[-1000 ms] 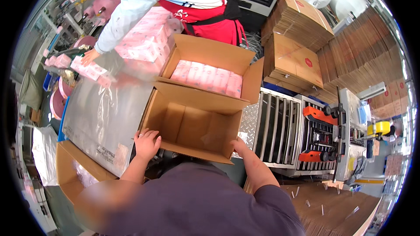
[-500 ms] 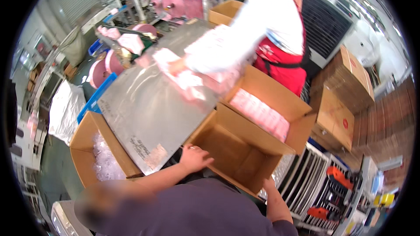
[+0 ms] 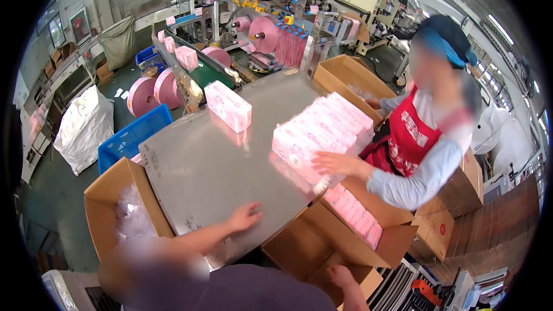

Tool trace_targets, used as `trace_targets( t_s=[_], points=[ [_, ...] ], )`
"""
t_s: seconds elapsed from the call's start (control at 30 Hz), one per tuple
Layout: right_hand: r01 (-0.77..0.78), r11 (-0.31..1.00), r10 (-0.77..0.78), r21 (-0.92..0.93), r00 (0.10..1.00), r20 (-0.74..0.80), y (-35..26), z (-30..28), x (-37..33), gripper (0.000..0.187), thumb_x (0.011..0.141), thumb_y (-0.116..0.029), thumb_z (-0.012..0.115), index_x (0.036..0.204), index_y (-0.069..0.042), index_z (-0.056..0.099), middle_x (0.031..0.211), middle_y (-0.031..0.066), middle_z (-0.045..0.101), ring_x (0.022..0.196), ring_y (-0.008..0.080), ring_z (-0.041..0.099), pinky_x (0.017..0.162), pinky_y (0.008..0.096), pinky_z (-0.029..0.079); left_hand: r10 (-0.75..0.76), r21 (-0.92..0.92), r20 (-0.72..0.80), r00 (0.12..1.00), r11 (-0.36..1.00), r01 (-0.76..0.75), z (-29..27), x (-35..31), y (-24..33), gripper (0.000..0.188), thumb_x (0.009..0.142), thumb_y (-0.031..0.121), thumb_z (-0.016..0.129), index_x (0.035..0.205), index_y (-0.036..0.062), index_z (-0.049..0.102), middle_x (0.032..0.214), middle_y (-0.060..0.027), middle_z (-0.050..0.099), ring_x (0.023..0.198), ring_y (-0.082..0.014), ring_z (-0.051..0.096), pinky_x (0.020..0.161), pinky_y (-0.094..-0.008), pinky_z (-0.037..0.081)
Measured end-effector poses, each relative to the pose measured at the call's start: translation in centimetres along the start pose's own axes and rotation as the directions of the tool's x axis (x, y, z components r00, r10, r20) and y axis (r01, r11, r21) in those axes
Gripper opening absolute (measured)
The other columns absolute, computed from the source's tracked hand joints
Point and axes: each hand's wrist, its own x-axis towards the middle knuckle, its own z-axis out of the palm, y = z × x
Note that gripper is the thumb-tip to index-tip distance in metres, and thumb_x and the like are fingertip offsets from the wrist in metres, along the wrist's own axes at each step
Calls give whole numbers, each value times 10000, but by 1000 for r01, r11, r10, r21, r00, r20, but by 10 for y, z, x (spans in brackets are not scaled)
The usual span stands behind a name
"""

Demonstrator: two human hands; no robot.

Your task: The person picks up cardboard sheets from a stack and folds them into boxes, then fills the boxes with stacks of pink-wrapped items from a table and pushes the completed boxes onto a conveyor belt.

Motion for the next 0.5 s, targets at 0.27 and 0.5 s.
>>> trace_targets(
  t_s=[0.27, 0.5],
  points=[
    [409, 912, -403, 30, 908, -118, -177, -9, 19, 303, 984, -220, 538, 1251, -100, 616, 1002, 132, 713, 879, 253, 688, 806, 375, 539, 166, 515, -517, 840, 844, 150, -153, 212, 38, 770, 848, 449, 678, 1514, 246, 348, 1588, -164, 164, 1468, -422, 159, 1089, -699, 248],
    [508, 858, -503, 83, 861, -73, -266, -26, 48, 316, 979, -261, 566, 1262, -129, 613, 1064, 127, 693, 956, 290, 668, 844, 392, 524, 84, 573, -374, 924, 804, 159, -234, 306, 51, 731, 871, 665, 535, 1476, 272, 416, 1644, -115, 23, 1500, -402, -86, 1054, -785, 153]
  ],
)
